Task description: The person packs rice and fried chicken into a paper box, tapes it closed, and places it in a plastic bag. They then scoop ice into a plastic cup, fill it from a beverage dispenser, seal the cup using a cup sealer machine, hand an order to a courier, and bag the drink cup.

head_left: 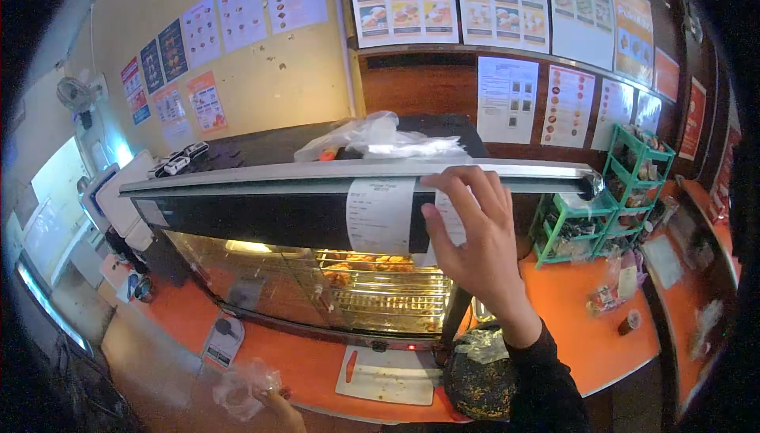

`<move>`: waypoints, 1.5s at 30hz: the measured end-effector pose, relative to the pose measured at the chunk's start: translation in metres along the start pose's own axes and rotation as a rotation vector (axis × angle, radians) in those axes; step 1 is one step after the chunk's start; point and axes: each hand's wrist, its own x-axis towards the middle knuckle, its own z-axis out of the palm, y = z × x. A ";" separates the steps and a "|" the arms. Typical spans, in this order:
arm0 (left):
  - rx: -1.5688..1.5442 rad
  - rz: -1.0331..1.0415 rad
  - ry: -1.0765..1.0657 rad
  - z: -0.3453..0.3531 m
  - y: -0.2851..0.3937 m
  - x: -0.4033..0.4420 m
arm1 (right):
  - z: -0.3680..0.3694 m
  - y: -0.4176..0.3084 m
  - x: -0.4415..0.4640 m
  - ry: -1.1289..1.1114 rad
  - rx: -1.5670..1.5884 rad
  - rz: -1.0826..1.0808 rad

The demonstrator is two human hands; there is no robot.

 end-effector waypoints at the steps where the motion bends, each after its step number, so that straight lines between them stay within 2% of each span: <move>1: -0.002 -0.008 -0.009 0.000 -0.002 -0.001 | 0.001 -0.007 0.003 -0.057 -0.016 0.105; 2: -0.004 -0.012 -0.015 -0.001 -0.004 -0.003 | 0.002 -0.013 0.005 -0.115 -0.034 0.210; 4: -0.012 -0.018 -0.026 -0.002 -0.007 -0.004 | 0.007 -0.024 0.005 -0.089 -0.064 0.207; 6: -0.022 -0.023 -0.036 -0.005 -0.009 -0.007 | 0.013 -0.041 0.003 -0.124 -0.004 0.435; 10: -0.046 -0.020 -0.069 -0.016 -0.014 -0.012 | 0.028 -0.053 0.001 -0.183 -0.085 0.494; 12: -0.062 -0.019 -0.099 -0.020 -0.018 -0.017 | 0.039 -0.053 0.001 -0.120 0.048 0.483; 13: -0.064 -0.025 -0.126 -0.024 -0.023 -0.020 | 0.039 -0.060 0.003 -0.122 0.234 0.523; 14: -0.067 -0.037 -0.162 -0.029 -0.027 -0.025 | 0.040 -0.065 -0.004 -0.122 0.232 0.539; 16: -0.076 -0.069 -0.242 -0.040 -0.039 -0.034 | 0.040 -0.075 -0.014 0.082 0.502 0.373; 17: -0.072 -0.091 -0.295 -0.046 -0.046 -0.039 | 0.036 -0.084 -0.019 0.161 0.611 0.359; 18: -0.065 -0.114 -0.356 -0.054 -0.052 -0.043 | 0.031 -0.089 -0.026 0.184 0.585 0.368; 21: -0.048 -0.187 -0.574 -0.077 -0.067 -0.054 | -0.003 -0.106 -0.047 0.273 0.832 0.599; 22: -0.041 -0.205 -0.654 -0.080 -0.068 -0.059 | -0.015 -0.103 -0.057 0.328 0.763 0.520; 24: -0.047 -0.228 -0.806 -0.080 -0.062 -0.068 | -0.054 -0.106 -0.068 0.364 0.610 0.458; 26: -0.071 -0.226 -0.950 -0.072 -0.047 -0.085 | -0.107 -0.119 -0.076 0.404 0.573 0.530; 28: -0.115 -0.223 -1.070 -0.060 -0.026 -0.114 | -0.167 -0.119 -0.091 0.436 0.433 0.508; 31: -0.159 -0.197 -1.195 -0.041 0.045 -0.184 | -0.266 -0.131 -0.118 0.505 0.286 0.496; 34: -0.346 -0.129 -1.395 -0.040 0.069 -0.282 | -0.385 -0.158 -0.157 0.545 0.037 0.518; 36: -0.370 -0.298 -1.474 -0.051 0.092 -0.360 | -0.470 -0.181 -0.190 0.516 -0.175 0.478; 38: -0.401 -0.311 -1.563 -0.070 0.107 -0.435 | -0.538 -0.217 -0.219 0.643 -0.151 0.588; 39: -0.517 -0.341 -1.581 -0.083 0.123 -0.480 | -0.576 -0.234 -0.234 0.714 -0.156 0.672; 40: -0.625 -0.386 -1.601 -0.100 0.137 -0.525 | -0.616 -0.250 -0.248 0.730 -0.233 0.669; 43: -0.616 -0.435 -1.741 -0.150 0.186 -0.649 | -0.730 -0.281 -0.291 0.591 -0.518 0.639; 44: -0.562 -0.477 -1.758 -0.162 0.202 -0.670 | -0.750 -0.289 -0.294 0.600 -0.559 0.642; 45: -0.638 -0.467 -1.832 -0.172 0.196 -0.701 | -0.776 -0.294 -0.303 0.606 -0.582 0.638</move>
